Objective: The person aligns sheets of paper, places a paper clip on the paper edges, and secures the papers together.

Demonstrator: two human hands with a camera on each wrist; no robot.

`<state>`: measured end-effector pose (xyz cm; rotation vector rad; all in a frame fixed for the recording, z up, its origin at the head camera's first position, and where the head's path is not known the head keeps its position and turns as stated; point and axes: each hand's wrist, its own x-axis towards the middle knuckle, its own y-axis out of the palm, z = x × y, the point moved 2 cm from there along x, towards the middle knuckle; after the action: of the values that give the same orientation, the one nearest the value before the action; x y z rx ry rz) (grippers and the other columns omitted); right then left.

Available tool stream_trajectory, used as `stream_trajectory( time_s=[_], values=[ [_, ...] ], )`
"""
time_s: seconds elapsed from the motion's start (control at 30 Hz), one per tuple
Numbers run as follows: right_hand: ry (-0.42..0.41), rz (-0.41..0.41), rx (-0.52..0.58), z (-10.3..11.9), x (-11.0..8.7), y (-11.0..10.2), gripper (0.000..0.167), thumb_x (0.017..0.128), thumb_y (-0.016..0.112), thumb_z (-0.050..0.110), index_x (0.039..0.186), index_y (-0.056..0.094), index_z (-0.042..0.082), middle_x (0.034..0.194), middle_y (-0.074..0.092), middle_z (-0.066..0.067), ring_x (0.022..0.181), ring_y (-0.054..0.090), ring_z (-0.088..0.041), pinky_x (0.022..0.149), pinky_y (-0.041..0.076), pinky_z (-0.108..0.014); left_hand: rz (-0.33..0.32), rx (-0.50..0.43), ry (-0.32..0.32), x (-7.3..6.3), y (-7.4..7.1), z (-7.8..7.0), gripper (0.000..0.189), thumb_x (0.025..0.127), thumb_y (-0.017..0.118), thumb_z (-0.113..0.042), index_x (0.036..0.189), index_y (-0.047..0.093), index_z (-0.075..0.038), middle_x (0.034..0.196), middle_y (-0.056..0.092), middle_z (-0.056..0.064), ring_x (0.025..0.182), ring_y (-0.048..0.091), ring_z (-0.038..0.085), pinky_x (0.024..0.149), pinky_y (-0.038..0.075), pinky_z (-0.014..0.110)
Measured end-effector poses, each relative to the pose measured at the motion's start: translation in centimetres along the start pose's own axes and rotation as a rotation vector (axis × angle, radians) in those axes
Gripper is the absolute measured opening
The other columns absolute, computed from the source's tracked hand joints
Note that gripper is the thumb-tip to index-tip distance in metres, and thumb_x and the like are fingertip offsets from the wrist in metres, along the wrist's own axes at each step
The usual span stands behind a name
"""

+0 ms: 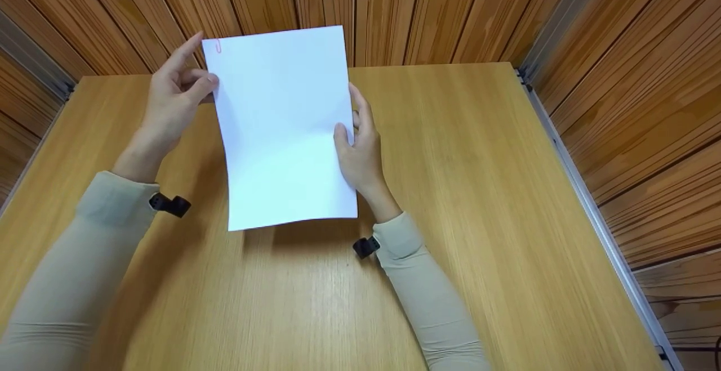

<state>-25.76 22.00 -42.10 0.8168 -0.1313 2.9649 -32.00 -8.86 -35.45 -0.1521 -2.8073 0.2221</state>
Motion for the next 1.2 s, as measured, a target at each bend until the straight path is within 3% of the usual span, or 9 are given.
stream_trajectory(
  time_s=[0.13,0.37,0.7,0.97,1.2],
  values=[
    [0.014,0.002,-0.014,0.1,-0.1,0.0,0.065,0.104,0.050,-0.008,0.165,0.029,0.004,0.133,0.069,-0.019,0.092,0.071,-0.022,0.057,0.051,-0.022,-0.013,-0.010,-0.005,-0.5,0.3,0.3,0.069,0.106,0.063,-0.008,0.165,0.039,-0.035,0.096,0.068,0.008,0.085,0.060,0.020,0.083,0.056,0.031],
    [0.040,-0.006,-0.020,0.2,0.0,0.0,0.066,0.105,0.051,-0.006,0.166,0.029,0.006,0.130,0.070,-0.016,0.091,0.071,-0.023,0.063,0.056,-0.024,-0.016,0.008,-0.006,-1.6,0.9,1.0,0.067,0.107,0.061,-0.009,0.165,0.039,-0.035,0.099,0.071,0.010,0.086,0.063,0.022,0.083,0.057,0.030],
    [0.035,-0.020,-0.020,0.2,0.1,0.1,0.065,0.104,0.049,-0.006,0.165,0.032,0.009,0.127,0.071,-0.016,0.082,0.066,-0.022,0.056,0.047,-0.022,0.014,0.126,0.061,-2.9,1.4,1.1,0.070,0.108,0.060,-0.011,0.167,0.031,-0.033,0.083,0.057,0.008,0.072,0.049,0.018,0.066,0.043,0.025],
    [0.055,-0.022,-0.030,0.1,0.0,0.3,0.066,0.105,0.050,-0.007,0.166,0.030,0.009,0.130,0.070,-0.017,0.076,0.065,-0.019,0.055,0.046,-0.021,0.013,0.132,0.039,-3.6,1.6,1.4,0.072,0.108,0.059,-0.011,0.169,0.026,-0.031,0.083,0.053,0.006,0.074,0.047,0.017,0.068,0.042,0.027],
    [0.054,-0.024,-0.029,1.0,0.1,0.6,0.066,0.103,0.047,-0.011,0.165,0.027,-0.001,0.132,0.068,-0.026,0.080,0.066,-0.015,0.058,0.047,-0.019,0.001,0.116,-0.004,-4.3,1.9,2.0,0.072,0.108,0.059,-0.012,0.169,0.026,-0.031,0.088,0.056,0.008,0.077,0.048,0.018,0.071,0.045,0.027]
  ],
)
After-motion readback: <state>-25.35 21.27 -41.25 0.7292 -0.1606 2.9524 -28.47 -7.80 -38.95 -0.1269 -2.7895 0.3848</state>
